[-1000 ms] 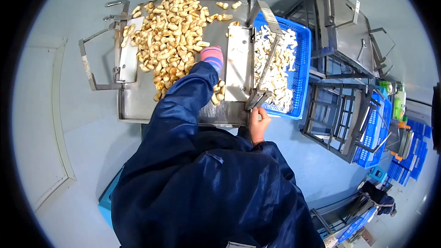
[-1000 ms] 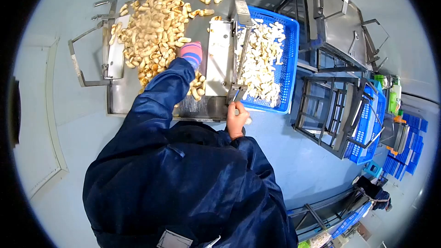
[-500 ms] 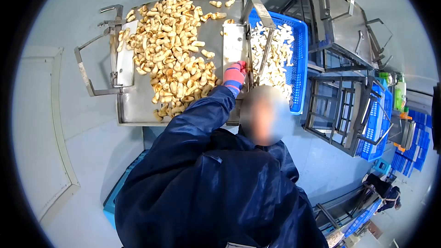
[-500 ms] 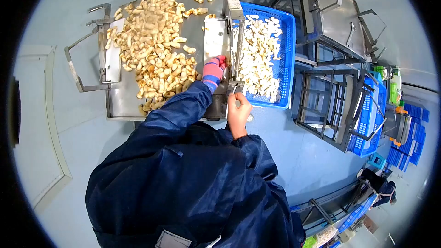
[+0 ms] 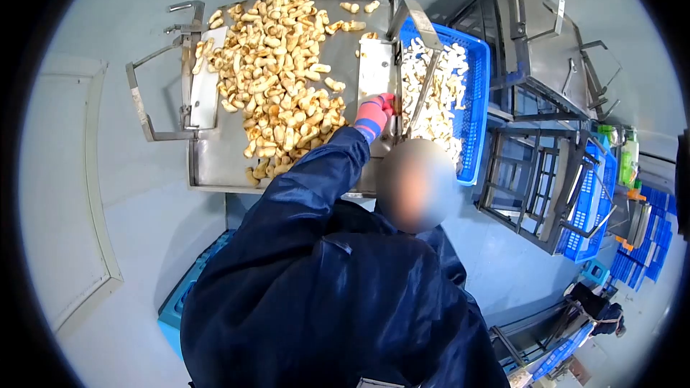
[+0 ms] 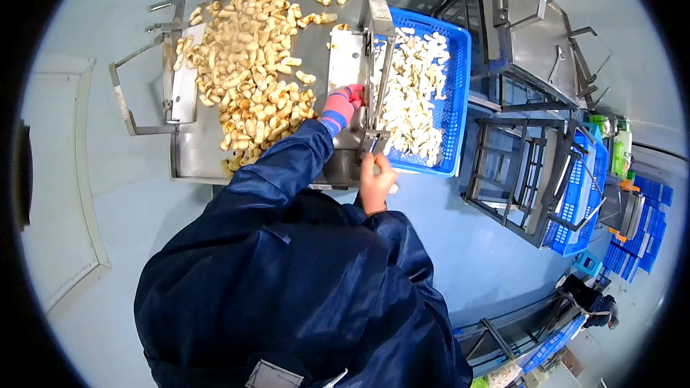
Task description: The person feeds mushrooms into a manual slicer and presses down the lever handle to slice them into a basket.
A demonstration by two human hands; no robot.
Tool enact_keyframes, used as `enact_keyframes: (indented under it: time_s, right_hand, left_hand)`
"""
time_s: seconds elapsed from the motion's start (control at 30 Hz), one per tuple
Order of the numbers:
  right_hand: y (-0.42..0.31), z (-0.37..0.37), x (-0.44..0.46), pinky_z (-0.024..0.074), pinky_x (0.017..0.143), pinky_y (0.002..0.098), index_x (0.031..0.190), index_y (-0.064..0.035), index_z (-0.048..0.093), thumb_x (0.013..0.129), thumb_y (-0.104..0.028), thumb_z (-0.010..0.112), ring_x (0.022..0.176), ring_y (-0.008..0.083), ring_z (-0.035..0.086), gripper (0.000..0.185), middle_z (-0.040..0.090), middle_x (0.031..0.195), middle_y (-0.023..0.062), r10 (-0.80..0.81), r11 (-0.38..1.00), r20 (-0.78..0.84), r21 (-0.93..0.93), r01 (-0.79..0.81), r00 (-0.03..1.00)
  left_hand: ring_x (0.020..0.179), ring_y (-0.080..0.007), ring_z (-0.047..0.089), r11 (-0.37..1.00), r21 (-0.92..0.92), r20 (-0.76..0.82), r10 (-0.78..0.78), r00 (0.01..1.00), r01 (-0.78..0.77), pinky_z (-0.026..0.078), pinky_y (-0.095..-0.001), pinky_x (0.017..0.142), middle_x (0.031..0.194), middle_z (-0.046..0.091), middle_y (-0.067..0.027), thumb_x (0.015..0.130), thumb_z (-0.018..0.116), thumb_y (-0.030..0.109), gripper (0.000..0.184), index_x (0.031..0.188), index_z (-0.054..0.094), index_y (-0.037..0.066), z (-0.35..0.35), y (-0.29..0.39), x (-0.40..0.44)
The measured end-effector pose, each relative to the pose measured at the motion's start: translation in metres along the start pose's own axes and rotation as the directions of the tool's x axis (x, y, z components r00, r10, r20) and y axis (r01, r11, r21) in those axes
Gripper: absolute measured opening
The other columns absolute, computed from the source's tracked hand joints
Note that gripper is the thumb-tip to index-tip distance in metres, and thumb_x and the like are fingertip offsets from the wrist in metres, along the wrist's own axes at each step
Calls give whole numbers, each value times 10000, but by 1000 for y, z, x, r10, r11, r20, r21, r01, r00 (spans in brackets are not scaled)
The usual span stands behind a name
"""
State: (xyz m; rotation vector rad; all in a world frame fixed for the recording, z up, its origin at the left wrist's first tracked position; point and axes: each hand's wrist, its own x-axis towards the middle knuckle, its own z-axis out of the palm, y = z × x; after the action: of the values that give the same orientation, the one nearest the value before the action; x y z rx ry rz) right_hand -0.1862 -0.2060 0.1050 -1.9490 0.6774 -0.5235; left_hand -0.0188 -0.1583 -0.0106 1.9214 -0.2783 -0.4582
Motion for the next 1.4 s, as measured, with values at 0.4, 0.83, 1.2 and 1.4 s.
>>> enact_keyframes:
  time_s: [0.4, 0.83, 1.2, 1.4]
  right_hand:
    - [42, 13, -16, 372, 489, 327, 642, 12, 516, 791, -122, 598, 490, 146, 400, 217, 488, 530, 149, 53, 998, -38, -39, -54, 998]
    - [42, 9, -16, 378, 487, 344, 635, -8, 520, 791, -119, 587, 446, 220, 430, 203, 471, 526, 158, 63, 994, 11, -88, -61, 998]
    - [34, 8, -14, 385, 499, 350, 634, -17, 531, 791, -138, 588, 459, 257, 447, 206, 508, 546, 150, 44, 997, -20, -55, -45, 999]
    - [25, 7, -13, 370, 482, 338, 629, -4, 517, 786, -129, 598, 446, 222, 388, 216, 478, 531, 155, 45, 999, -38, 2, -45, 998]
  left_hand:
    - [736, -174, 589, 1000, -15, 82, -26, 996, 28, 478, -274, 707, 827, 621, -77, 752, 553, -49, 391, 1134, 537, 36, 5, -7, 8]
    - [727, -167, 588, 986, -72, -61, -155, 986, 150, 477, -266, 685, 838, 627, -93, 810, 537, 34, 244, 1050, 576, 8, 29, -4, 14]
    - [853, -256, 589, 295, 955, -47, 34, 998, 35, 471, -339, 736, 975, 593, -102, 781, 491, 151, 161, 875, 614, 108, -101, -30, 56]
    - [653, -124, 576, 943, -262, 224, -146, 963, 204, 468, -236, 601, 752, 600, -35, 834, 547, 107, 174, 992, 614, 75, -47, 15, 36]
